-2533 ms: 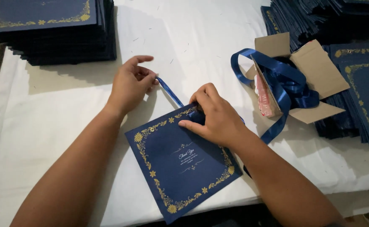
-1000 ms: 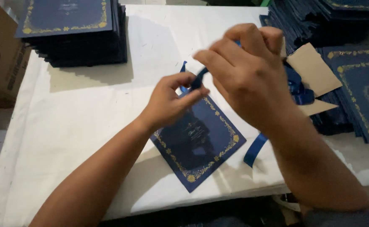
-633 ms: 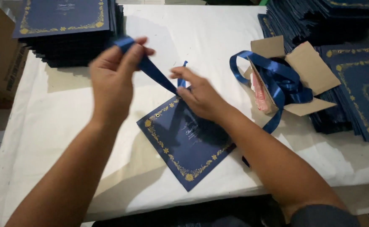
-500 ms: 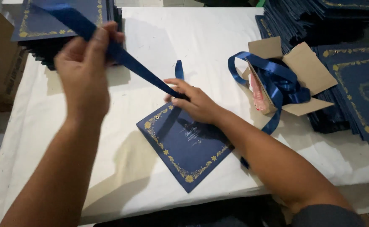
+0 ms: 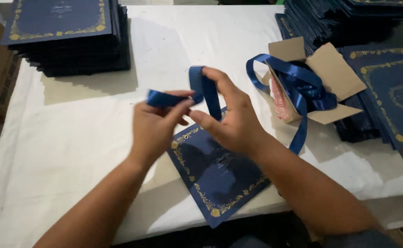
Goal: Threading a blue ribbon through pre-punched holes in a blue gift bag and tying it to form a handle.
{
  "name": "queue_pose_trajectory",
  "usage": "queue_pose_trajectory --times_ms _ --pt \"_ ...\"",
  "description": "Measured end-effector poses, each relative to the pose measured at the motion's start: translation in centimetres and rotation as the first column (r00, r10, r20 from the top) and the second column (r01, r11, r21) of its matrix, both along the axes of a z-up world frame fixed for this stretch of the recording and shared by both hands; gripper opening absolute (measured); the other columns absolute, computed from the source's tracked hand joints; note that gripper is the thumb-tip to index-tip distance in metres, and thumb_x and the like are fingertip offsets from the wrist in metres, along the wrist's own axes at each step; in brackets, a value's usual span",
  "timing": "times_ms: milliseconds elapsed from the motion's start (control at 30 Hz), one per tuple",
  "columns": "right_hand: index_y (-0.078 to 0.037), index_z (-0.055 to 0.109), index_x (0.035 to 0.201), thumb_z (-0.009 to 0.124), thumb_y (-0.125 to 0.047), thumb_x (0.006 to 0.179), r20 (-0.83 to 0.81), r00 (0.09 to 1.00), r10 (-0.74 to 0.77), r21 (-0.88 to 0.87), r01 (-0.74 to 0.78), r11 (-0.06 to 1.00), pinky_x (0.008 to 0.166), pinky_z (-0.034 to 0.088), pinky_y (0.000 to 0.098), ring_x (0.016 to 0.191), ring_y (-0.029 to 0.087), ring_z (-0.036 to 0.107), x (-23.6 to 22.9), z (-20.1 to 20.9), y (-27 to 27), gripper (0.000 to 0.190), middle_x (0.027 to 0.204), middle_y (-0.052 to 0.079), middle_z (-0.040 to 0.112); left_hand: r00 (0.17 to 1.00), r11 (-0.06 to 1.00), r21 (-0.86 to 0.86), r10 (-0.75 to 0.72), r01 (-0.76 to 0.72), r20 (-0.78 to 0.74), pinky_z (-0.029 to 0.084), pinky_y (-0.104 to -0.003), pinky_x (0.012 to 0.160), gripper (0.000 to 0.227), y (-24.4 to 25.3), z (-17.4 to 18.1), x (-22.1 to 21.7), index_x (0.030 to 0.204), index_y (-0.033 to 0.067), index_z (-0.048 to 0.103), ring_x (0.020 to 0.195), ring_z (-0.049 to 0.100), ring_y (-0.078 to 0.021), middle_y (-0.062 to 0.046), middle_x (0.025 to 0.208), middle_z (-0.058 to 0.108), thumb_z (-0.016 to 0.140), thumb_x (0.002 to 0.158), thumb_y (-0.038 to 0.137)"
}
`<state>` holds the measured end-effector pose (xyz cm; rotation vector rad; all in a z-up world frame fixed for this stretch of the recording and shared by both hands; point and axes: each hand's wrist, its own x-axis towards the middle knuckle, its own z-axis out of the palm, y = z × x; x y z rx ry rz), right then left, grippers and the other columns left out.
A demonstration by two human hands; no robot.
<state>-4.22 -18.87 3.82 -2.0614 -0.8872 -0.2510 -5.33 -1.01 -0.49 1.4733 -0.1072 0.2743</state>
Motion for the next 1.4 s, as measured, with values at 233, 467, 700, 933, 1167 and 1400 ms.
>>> queue_pose_trajectory --times_ms 233,467,700,933,1167,1400 --pt "0.0 0.07 0.108 0.064 -0.015 0.093 0.443 0.877 -0.186 -0.222 0.308 0.925 0.103 0.041 0.0592 0.13 0.039 0.055 3.5 -1.7 -1.7 0.021 0.12 0.016 0.072 0.978 0.991 -0.054 -0.128 0.121 -0.167 0.063 -0.023 0.062 0.013 -0.6 -2.2 0.2 0.088 0.0066 0.066 0.082 0.082 -0.0186 -0.009 0.079 0.076 0.076 0.09 0.015" --pt "0.006 0.051 0.127 0.053 -0.001 0.101 0.425 0.905 -0.001 -0.004 0.003 1.0 0.117 0.047 0.0498 0.135 0.043 0.054 1.1 -2.0 0.3 0.027 0.137 0.031 0.054 0.994 0.993 0.114 0.004 0.008 -0.108 0.051 -0.022 0.057 0.011 -0.9 -3.2 0.2 0.087 0.0094 0.077 0.061 0.059 -0.0084 -0.001 0.075 0.073 0.083 0.085 0.018" --pt "-0.005 0.058 0.137 0.048 -0.029 0.102 0.361 0.929 0.082 -0.079 -0.057 0.995 0.088 0.058 0.0461 0.099 0.033 0.069 2.7 -7.2 2.1 0.044 0.114 0.013 0.064 0.993 0.986 0.169 0.009 0.011 -0.118 0.059 -0.034 0.061 0.012 -0.8 -4.3 0.9 0.091 0.0045 0.076 0.068 0.073 -0.0235 -0.014 0.073 0.075 0.079 0.083 0.013" --pt "-0.013 0.061 0.134 0.057 -0.049 0.096 0.38 0.923 -0.056 -0.055 0.083 0.995 0.059 0.058 0.0373 0.071 0.024 0.07 4.1 -9.9 1.0 0.052 0.09 -0.001 0.061 0.992 0.994 0.091 -0.055 0.066 -0.117 0.053 -0.026 0.057 0.011 0.3 -2.7 0.1 0.083 0.0055 0.075 0.057 0.064 -0.0133 -0.007 0.061 0.069 0.08 0.085 0.015" --pt "-0.011 0.071 0.112 0.069 -0.031 0.096 0.413 0.911 0.01 -0.039 0.007 0.999 0.056 0.057 0.0343 0.067 0.023 0.068 3.9 -8.9 0.3 0.026 0.087 0.002 0.062 0.997 0.996 0.076 -0.036 0.041 -0.071 0.051 -0.026 0.057 0.016 1.4 -3.1 0.7 0.078 0.0061 0.075 0.061 0.063 -0.0136 -0.01 0.072 0.073 0.08 0.089 0.017" --pt "-0.009 0.072 0.094 0.069 -0.014 0.096 0.318 0.947 -0.045 -0.022 0.054 0.998 0.049 0.053 0.0316 0.057 0.023 0.064 4.0 -7.0 0.6 0.007 0.071 0.003 0.06 0.996 0.945 0.317 -0.069 0.086 -0.065 0.048 -0.031 0.056 0.028 2.5 -2.3 0.9 0.091 0.0058 0.073 0.058 0.055 -0.017 -0.01 0.076 0.07 0.085 0.081 0.028"
